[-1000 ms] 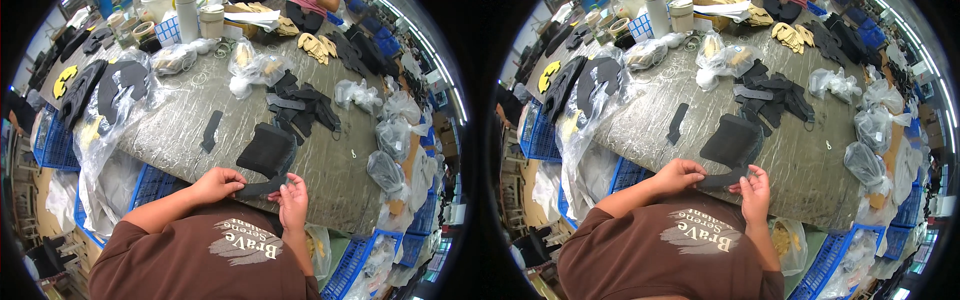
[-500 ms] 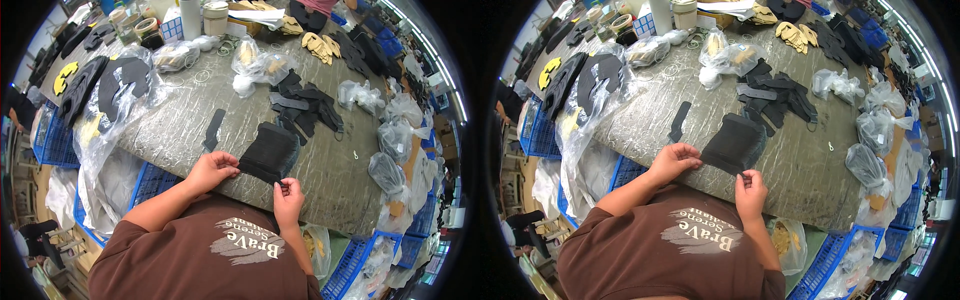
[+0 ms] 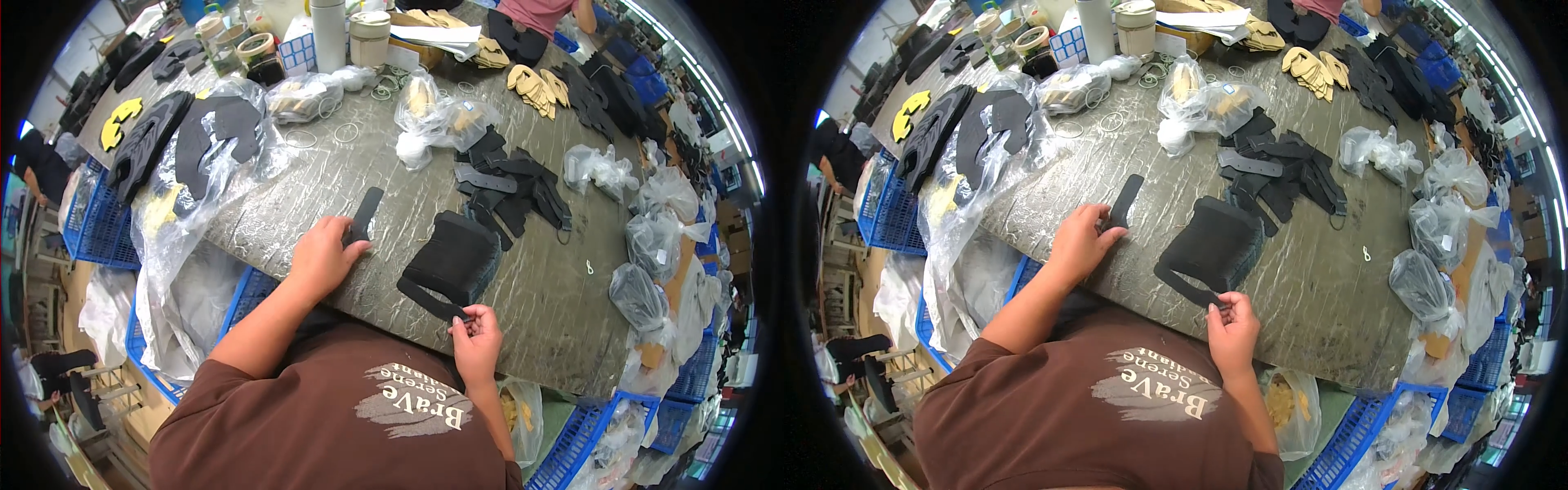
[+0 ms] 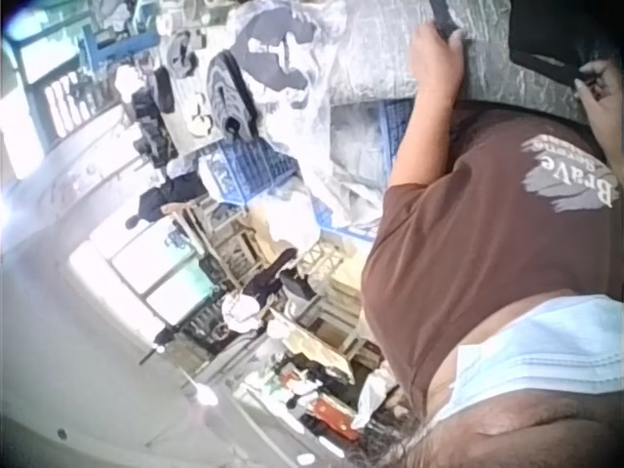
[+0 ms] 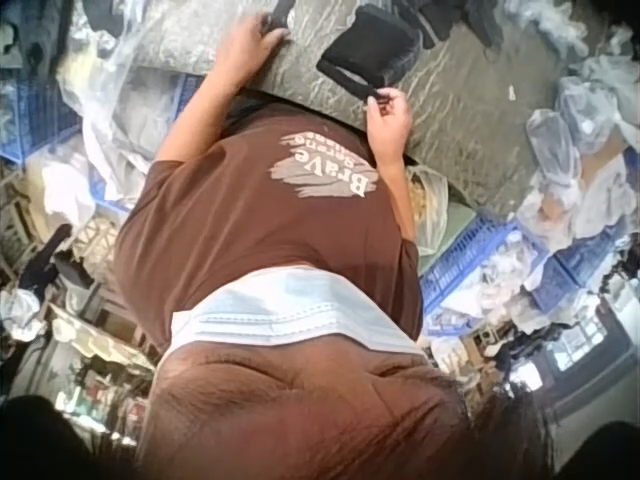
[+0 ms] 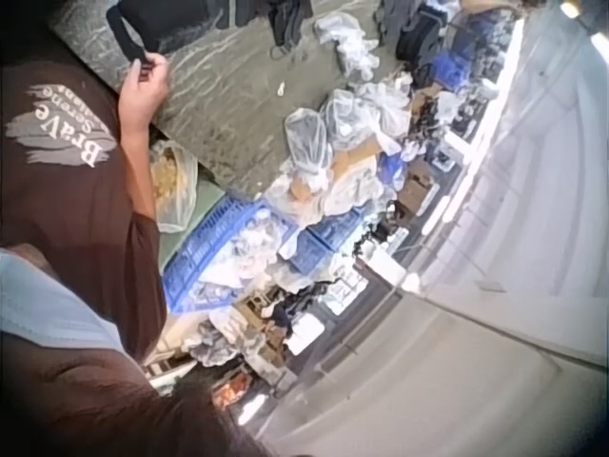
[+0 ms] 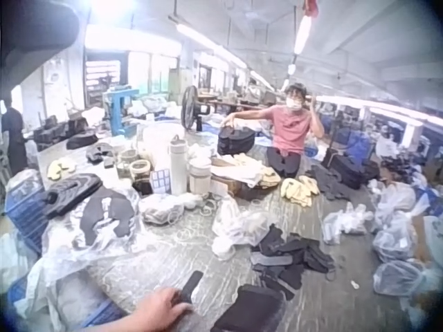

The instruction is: Sorting and bagging various black and yellow shoe components on a factory table.

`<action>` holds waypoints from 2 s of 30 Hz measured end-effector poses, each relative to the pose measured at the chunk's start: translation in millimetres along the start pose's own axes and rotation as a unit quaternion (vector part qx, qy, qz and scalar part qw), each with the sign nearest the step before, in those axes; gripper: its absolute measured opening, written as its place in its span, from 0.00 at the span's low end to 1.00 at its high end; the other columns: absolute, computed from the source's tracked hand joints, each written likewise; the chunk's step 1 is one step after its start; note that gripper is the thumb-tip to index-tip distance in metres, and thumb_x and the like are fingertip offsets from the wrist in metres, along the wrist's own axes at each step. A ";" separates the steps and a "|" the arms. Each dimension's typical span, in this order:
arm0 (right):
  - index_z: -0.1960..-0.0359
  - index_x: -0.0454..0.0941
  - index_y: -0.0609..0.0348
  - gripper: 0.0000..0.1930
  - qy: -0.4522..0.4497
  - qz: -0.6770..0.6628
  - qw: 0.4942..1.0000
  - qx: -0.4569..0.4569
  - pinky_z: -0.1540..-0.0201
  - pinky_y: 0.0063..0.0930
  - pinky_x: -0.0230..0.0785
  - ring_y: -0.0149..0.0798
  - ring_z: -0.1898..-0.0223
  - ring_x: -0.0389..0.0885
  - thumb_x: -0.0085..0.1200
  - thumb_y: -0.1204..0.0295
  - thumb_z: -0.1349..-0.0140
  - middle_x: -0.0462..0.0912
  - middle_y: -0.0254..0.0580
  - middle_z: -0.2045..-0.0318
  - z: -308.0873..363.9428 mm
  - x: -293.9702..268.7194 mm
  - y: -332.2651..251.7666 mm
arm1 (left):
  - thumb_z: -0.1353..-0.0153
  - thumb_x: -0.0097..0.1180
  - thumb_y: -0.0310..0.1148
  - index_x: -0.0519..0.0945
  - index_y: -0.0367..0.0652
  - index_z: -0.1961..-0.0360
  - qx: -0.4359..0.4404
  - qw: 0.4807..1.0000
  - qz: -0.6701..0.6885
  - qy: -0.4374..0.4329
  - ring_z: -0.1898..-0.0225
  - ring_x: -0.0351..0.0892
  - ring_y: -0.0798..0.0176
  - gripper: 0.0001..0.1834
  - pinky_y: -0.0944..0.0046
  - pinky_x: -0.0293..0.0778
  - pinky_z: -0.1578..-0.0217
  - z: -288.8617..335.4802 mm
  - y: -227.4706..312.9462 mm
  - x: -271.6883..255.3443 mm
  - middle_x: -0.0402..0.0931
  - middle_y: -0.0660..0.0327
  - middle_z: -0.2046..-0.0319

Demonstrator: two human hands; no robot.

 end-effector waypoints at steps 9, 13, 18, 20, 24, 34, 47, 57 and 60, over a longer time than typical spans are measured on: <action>0.56 0.64 0.66 0.13 -0.029 -0.144 0.985 0.089 0.69 0.18 0.70 0.29 0.71 0.79 0.48 0.85 0.43 0.75 0.41 0.67 2.7 5.9 0.6 | 0.57 0.66 0.33 0.78 0.37 0.61 -0.078 0.993 0.000 -0.091 0.69 0.78 0.52 0.20 0.57 0.73 0.66 -14.4 -12.7 5.1 0.78 0.53 0.72; 0.50 0.63 0.69 0.16 -0.016 -0.186 0.979 0.081 0.67 0.19 0.72 0.32 0.69 0.80 0.44 0.86 0.41 0.74 0.47 0.59 -1.6 -2.7 -8.4 | 0.52 0.63 0.28 0.78 0.36 0.64 -0.115 0.980 0.136 -0.083 0.74 0.75 0.64 0.14 0.66 0.71 0.70 -11.5 -32.6 14.8 0.77 0.60 0.76; 0.52 0.63 0.68 0.15 0.009 -0.249 0.965 0.087 0.68 0.23 0.73 0.37 0.69 0.81 0.44 0.85 0.42 0.76 0.48 0.61 -11.3 -3.2 -7.9 | 0.41 0.52 0.25 0.78 0.36 0.68 -0.162 0.845 0.476 -0.182 0.74 0.74 0.75 0.04 0.74 0.71 0.71 -0.7 19.4 32.0 0.76 0.67 0.75; 0.52 0.63 0.67 0.15 0.009 -0.261 0.961 0.087 0.68 0.23 0.74 0.37 0.69 0.81 0.44 0.86 0.42 0.76 0.48 0.61 -14.4 -1.1 -9.7 | 0.41 0.51 0.25 0.78 0.37 0.67 -0.158 0.811 0.501 -0.259 0.74 0.74 0.74 0.04 0.73 0.72 0.70 8.1 48.7 43.5 0.76 0.66 0.75; 0.52 0.62 0.66 0.15 0.009 -0.285 0.955 0.089 0.67 0.24 0.74 0.37 0.69 0.81 0.43 0.86 0.42 0.76 0.48 0.61 -17.3 3.5 -14.4 | 0.40 0.52 0.25 0.76 0.38 0.64 -0.175 0.744 0.538 -0.355 0.74 0.75 0.74 0.04 0.74 0.72 0.71 24.0 85.5 66.9 0.77 0.65 0.73; 0.52 0.62 0.64 0.15 0.009 -0.302 0.950 0.074 0.65 0.26 0.75 0.34 0.66 0.79 0.42 0.86 0.42 0.75 0.47 0.60 -14.2 1.3 -6.5 | 0.41 0.54 0.25 0.75 0.38 0.62 -0.193 0.739 0.524 -0.376 0.74 0.76 0.74 0.06 0.74 0.73 0.72 31.8 93.2 98.4 0.77 0.64 0.73; 0.52 0.67 0.64 0.17 -0.066 -0.255 0.964 0.026 0.52 0.22 0.65 0.29 0.56 0.73 0.47 0.86 0.45 0.75 0.41 0.57 -9.0 3.0 -5.6 | 0.42 0.56 0.26 0.76 0.35 0.66 -0.105 0.823 0.440 -0.345 0.75 0.73 0.76 0.05 0.73 0.70 0.74 27.8 106.2 94.8 0.74 0.66 0.77; 0.63 0.73 0.64 0.10 0.103 -0.094 0.990 0.029 0.72 0.18 0.66 0.24 0.77 0.70 0.58 0.78 0.46 0.74 0.30 0.76 -32.1 -74.7 -27.7 | 0.49 0.58 0.27 0.76 0.34 0.65 0.258 0.867 0.240 -0.353 0.65 0.75 0.47 0.10 0.56 0.71 0.64 14.7 173.5 82.6 0.75 0.49 0.68; 0.67 0.72 0.62 0.05 0.224 -0.105 0.969 0.020 0.78 0.18 0.60 0.22 0.81 0.67 0.55 0.77 0.43 0.73 0.30 0.78 -58.3 -135.5 -13.7 | 0.48 0.57 0.28 0.77 0.37 0.66 0.228 0.923 0.236 -0.202 0.64 0.75 0.45 0.08 0.56 0.72 0.61 -30.8 160.0 78.1 0.76 0.50 0.68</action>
Point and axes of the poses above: each hand's wrist, its own z-axis away from the middle knuckle, its own x-axis out of the palm, y = z × x, the point moved 7 cm from there along -z, towards the middle knuckle
